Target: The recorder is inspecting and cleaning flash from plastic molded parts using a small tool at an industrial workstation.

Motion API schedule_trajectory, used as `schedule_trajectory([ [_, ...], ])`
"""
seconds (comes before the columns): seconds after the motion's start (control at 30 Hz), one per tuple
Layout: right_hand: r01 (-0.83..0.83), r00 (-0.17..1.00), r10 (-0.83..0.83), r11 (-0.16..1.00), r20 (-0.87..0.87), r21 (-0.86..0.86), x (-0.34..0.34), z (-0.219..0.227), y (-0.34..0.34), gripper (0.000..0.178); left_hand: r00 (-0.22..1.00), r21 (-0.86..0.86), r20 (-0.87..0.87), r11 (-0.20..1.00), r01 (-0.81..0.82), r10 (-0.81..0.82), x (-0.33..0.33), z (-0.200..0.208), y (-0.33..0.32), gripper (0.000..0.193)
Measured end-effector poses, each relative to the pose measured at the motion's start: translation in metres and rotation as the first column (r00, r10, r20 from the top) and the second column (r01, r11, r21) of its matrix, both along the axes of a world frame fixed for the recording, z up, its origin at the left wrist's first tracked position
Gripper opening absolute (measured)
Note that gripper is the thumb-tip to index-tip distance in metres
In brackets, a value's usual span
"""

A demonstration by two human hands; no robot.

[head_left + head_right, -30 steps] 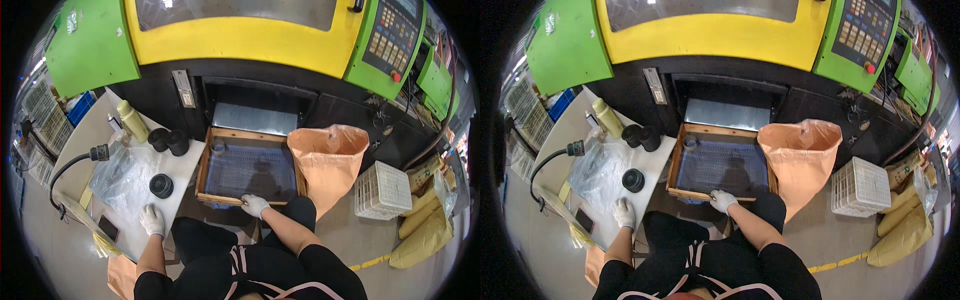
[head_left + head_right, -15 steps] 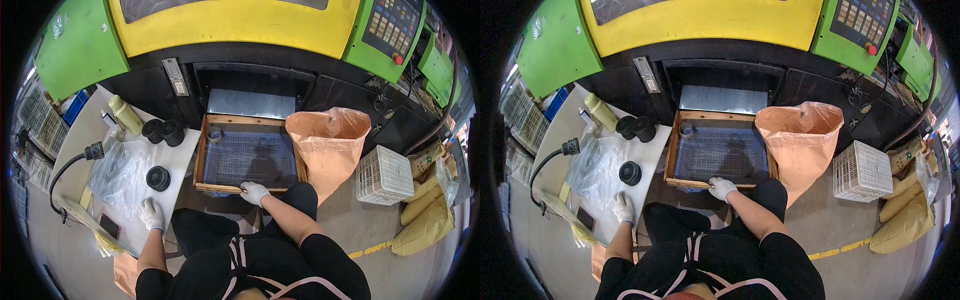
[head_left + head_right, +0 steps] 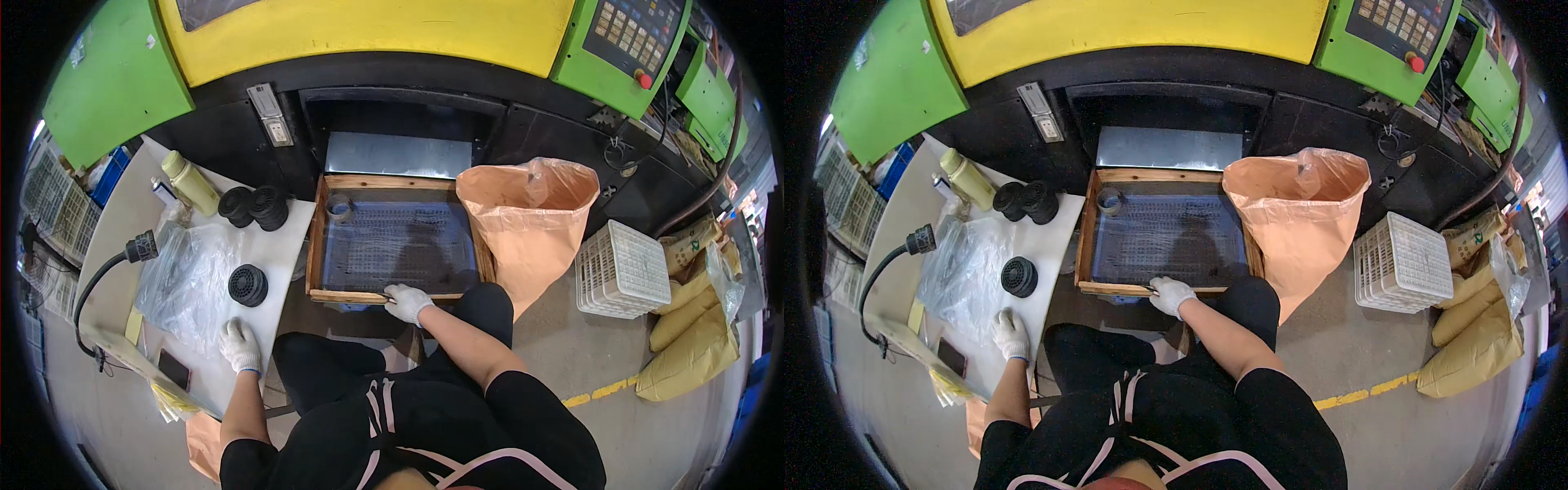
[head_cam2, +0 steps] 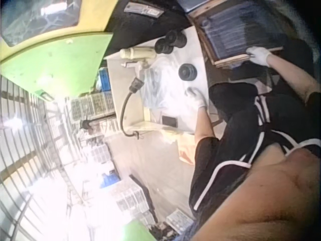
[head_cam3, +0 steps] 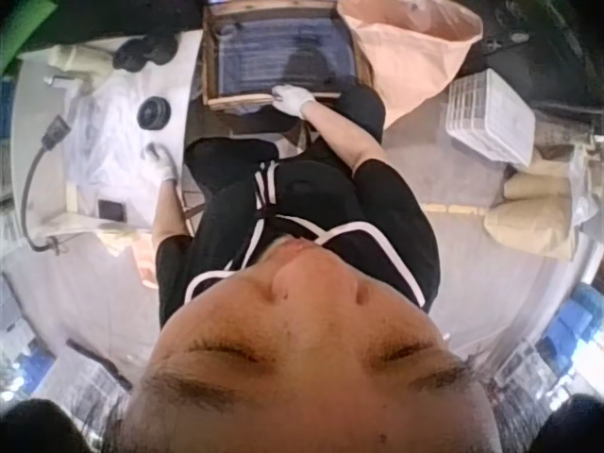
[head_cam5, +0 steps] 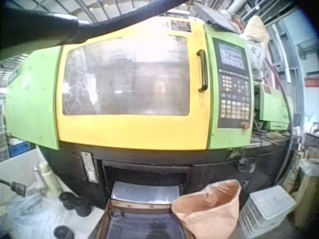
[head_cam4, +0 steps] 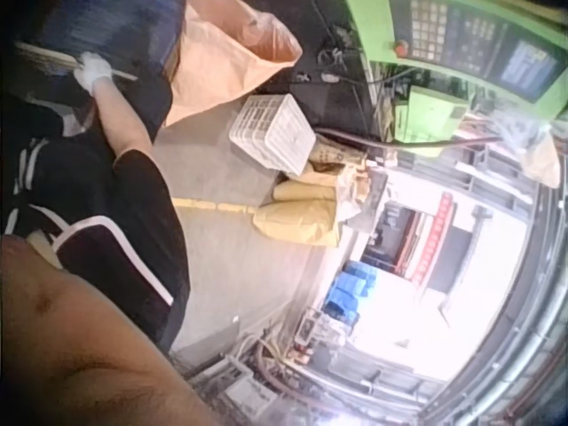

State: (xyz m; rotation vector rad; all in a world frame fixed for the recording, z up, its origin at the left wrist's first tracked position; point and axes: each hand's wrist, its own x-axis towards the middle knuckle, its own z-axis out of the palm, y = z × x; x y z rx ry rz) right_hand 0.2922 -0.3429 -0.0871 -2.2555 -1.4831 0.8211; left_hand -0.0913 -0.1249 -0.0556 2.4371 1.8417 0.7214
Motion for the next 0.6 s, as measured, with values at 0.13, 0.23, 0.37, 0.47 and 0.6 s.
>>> schedule_trajectory([
  [0.13,0.034,0.999,-0.035,0.999,0.015,0.020,0.002,-0.014,-0.001,0.048,1.000,0.045,0.005,0.999,0.017,-0.018,0.003,0.002,-0.001,0.027],
  [0.23,0.021,0.999,-0.022,0.999,0.023,0.050,0.003,-0.014,-0.001,0.048,1.000,0.062,-0.005,0.998,0.021,-0.020,0.003,0.000,0.001,0.026],
  [0.37,0.004,1.000,-0.004,1.000,0.004,-0.006,0.001,-0.003,0.000,0.049,1.000,0.087,-0.008,0.996,0.015,-0.014,0.001,-0.002,0.000,0.026],
  [0.47,0.010,1.000,-0.010,1.000,0.005,-0.004,0.001,-0.001,0.000,0.048,1.000,0.077,0.001,0.997,0.016,-0.016,0.002,0.000,-0.001,0.026],
  [0.6,0.025,0.999,-0.026,0.999,0.022,0.042,0.002,-0.010,-0.001,0.048,1.000,-0.019,0.002,1.000,0.007,-0.007,0.002,0.003,0.001,0.032],
])
